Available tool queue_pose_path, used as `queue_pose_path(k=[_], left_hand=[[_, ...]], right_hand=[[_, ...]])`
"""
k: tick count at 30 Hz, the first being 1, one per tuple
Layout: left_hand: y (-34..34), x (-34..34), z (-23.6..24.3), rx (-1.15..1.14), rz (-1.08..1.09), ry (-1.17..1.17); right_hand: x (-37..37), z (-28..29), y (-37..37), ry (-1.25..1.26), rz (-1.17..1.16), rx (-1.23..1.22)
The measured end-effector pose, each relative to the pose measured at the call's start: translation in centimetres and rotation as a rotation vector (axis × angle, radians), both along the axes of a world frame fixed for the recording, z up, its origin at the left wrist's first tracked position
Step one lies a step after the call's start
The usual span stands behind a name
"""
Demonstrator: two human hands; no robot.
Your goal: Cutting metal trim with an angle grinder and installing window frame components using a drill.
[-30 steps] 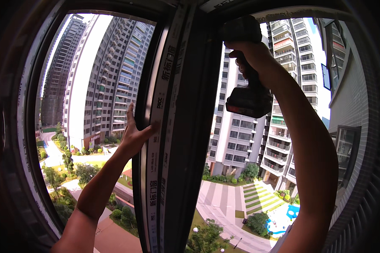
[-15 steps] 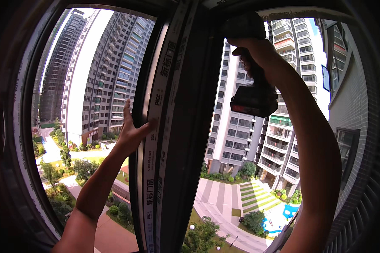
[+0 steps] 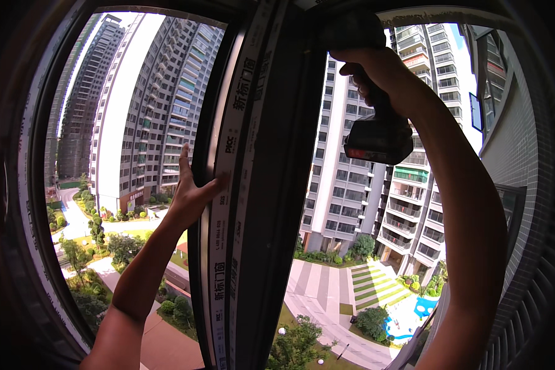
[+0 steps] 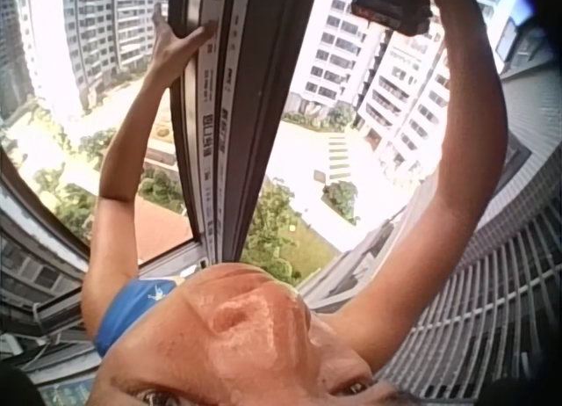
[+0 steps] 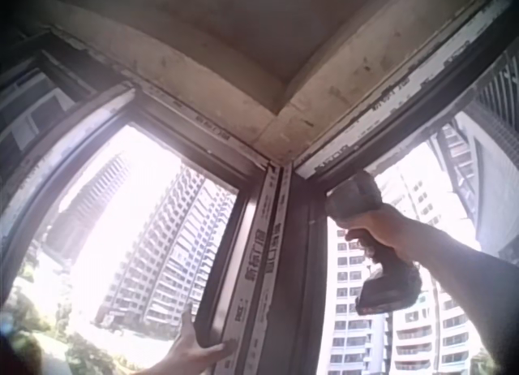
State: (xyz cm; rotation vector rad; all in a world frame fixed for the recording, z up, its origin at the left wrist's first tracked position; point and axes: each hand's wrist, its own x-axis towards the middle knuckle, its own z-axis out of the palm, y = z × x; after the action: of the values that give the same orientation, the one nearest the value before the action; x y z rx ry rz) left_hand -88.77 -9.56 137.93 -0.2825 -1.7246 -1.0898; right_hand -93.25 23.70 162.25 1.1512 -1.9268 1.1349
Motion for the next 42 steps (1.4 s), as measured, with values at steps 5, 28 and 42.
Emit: queue_pose_path(k=[5, 28, 42], left_hand=[[0.0, 0.1, 0.0, -0.001, 0.041, -0.010], [-1.1, -2.5, -0.6, 0.000, 0.079, 0.056], [-0.3, -0.8, -0.2, 0.005, -0.005, 0.030]], right_hand=[[-0.8, 1.2, -0.2, 0.038, 0.026, 0.020], [1.8, 0.1, -0.5, -0.113, 0.032, -0.048], [3.3, 1.3, -0.5, -0.149, -0.004, -0.041]])
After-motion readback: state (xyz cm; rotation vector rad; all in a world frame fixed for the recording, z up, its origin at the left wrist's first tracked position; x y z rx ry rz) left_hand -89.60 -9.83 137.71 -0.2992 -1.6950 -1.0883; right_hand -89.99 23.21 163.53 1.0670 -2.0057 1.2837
